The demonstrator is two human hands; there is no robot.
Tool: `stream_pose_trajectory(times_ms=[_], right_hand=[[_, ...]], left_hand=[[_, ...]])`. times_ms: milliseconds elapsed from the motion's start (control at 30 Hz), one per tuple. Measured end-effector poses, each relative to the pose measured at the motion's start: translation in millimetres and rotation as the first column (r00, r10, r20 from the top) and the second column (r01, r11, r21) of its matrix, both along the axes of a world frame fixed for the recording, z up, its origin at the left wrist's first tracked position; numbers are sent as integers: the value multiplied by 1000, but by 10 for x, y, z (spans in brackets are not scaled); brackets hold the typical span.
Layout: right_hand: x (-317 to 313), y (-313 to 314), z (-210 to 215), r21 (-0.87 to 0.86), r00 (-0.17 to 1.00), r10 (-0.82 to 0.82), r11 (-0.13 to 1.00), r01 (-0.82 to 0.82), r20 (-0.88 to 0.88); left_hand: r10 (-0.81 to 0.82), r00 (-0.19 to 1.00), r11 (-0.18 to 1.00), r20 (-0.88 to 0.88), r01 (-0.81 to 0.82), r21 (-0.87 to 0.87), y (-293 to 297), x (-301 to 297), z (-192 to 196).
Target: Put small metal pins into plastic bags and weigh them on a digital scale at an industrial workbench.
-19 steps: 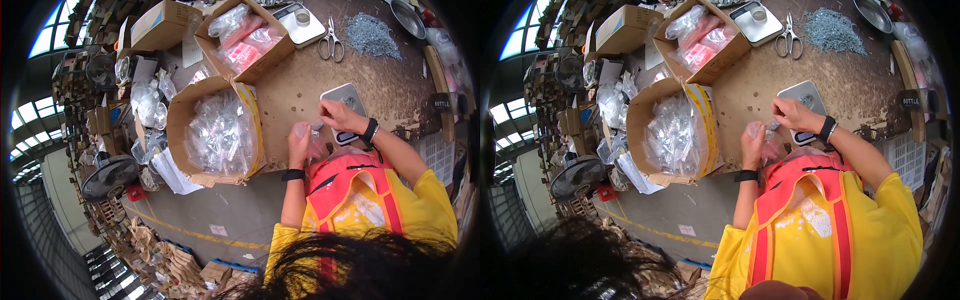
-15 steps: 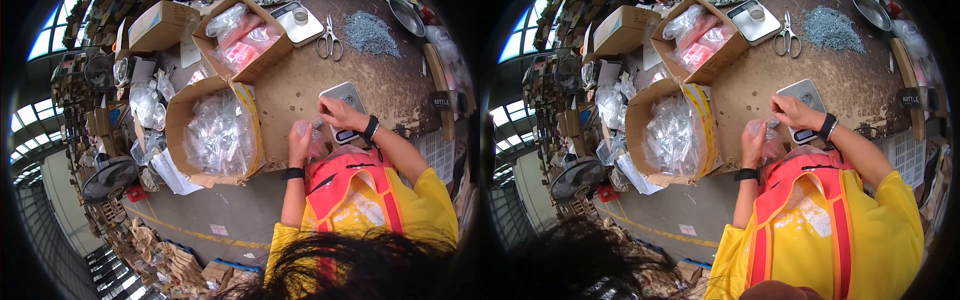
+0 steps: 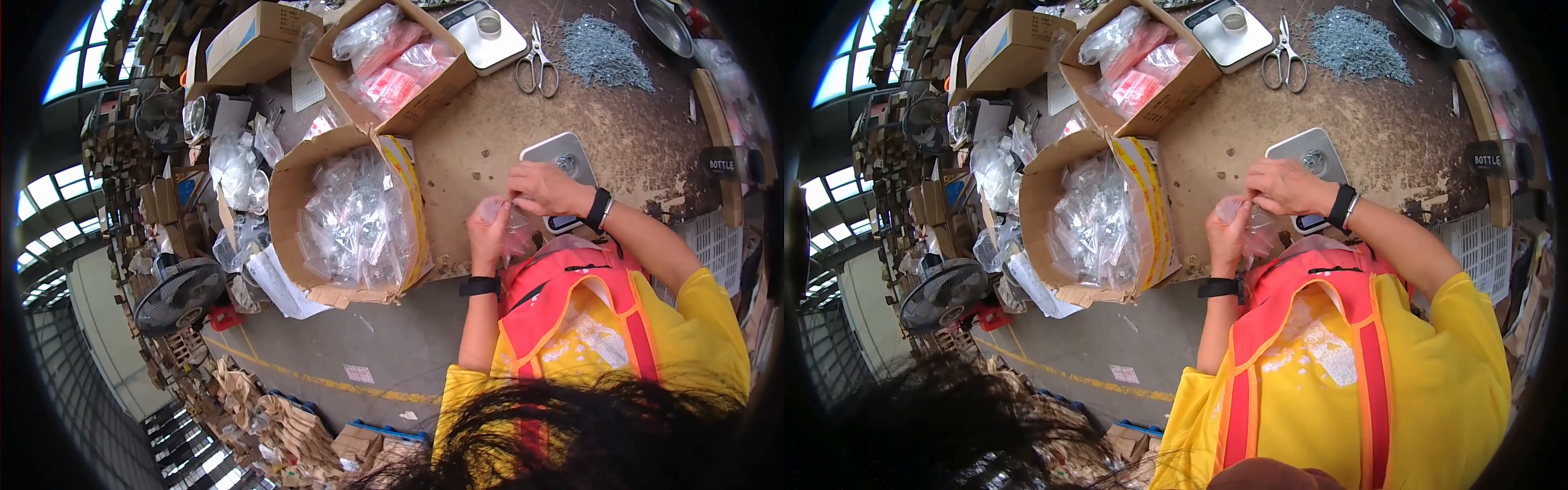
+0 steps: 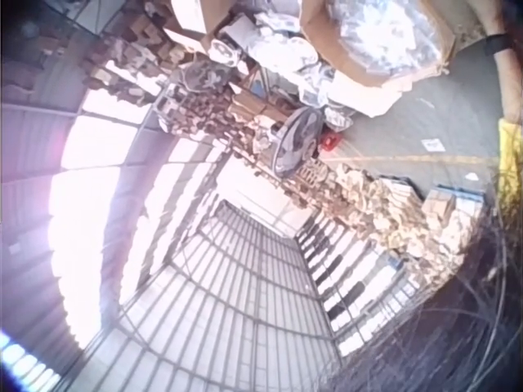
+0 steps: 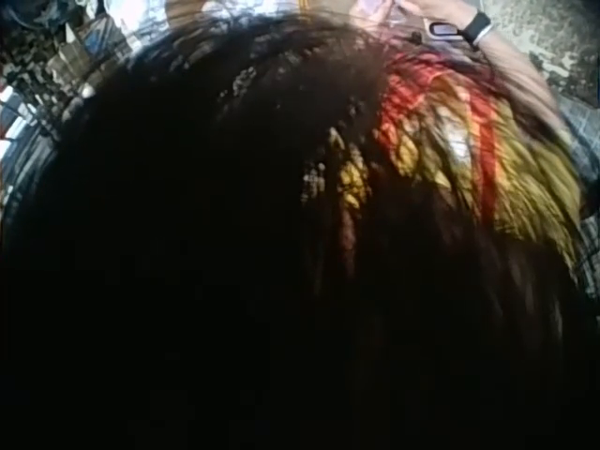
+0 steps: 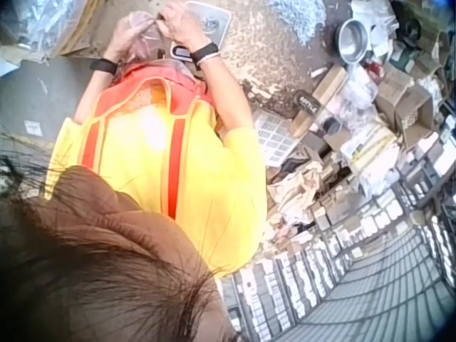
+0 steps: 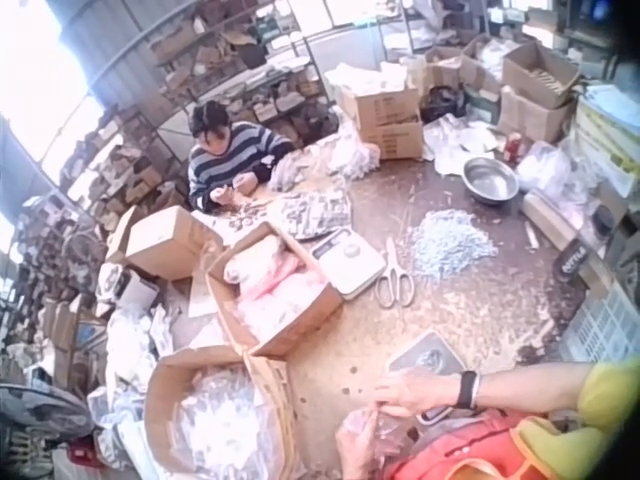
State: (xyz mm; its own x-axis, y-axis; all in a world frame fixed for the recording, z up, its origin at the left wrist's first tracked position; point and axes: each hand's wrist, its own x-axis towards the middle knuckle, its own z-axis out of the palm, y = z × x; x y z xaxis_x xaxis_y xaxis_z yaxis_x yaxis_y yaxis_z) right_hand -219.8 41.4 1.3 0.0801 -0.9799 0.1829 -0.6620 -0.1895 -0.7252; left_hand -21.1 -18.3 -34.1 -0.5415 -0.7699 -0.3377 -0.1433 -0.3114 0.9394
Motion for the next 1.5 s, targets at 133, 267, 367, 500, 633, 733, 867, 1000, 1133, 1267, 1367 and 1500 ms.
stream_pose_trajectory(times_ms=[133,267,367,500,633,733,867,1000,1133,1267,1367,1500], right_hand=[[-39,1,86,75,998,-14,997,9,60],[-155,55,292,139,976,-62,990,34,208],[-288,91,416,161,962,-95,985,54,255],[-724,288,463,140,935,-304,949,281,182],[-950,438,619,193,842,-480,876,442,248],[-925,483,596,190,798,-529,849,493,289],[-658,606,584,373,710,-541,837,401,450],[-233,564,826,438,642,-376,896,69,668],[26,528,994,380,793,-296,921,88,532],[42,508,865,407,713,-387,900,154,585],[-2,481,781,458,630,-428,880,127,648],[-53,440,685,476,568,-459,870,131,683]], left_hand=[[3,1000,1000,-14,-3,-24,12,-30,214],[21,1000,999,-16,-22,-46,3,-26,496],[70,997,995,-35,-72,-62,4,3,642],[255,959,958,-126,-268,-100,-151,245,1062],[475,871,795,-123,-485,-363,-430,506,1839],[674,704,571,-225,-689,-446,-630,581,2175],[642,741,661,-197,-665,-347,-405,433,2127],[485,865,863,-130,-497,-85,6,-97,1398],[473,862,880,-181,-450,154,184,-436,972],[431,883,894,-188,-390,218,152,-398,928],[461,865,876,-196,-408,257,100,-336,851],[490,850,861,-195,-436,263,70,-319,838]])
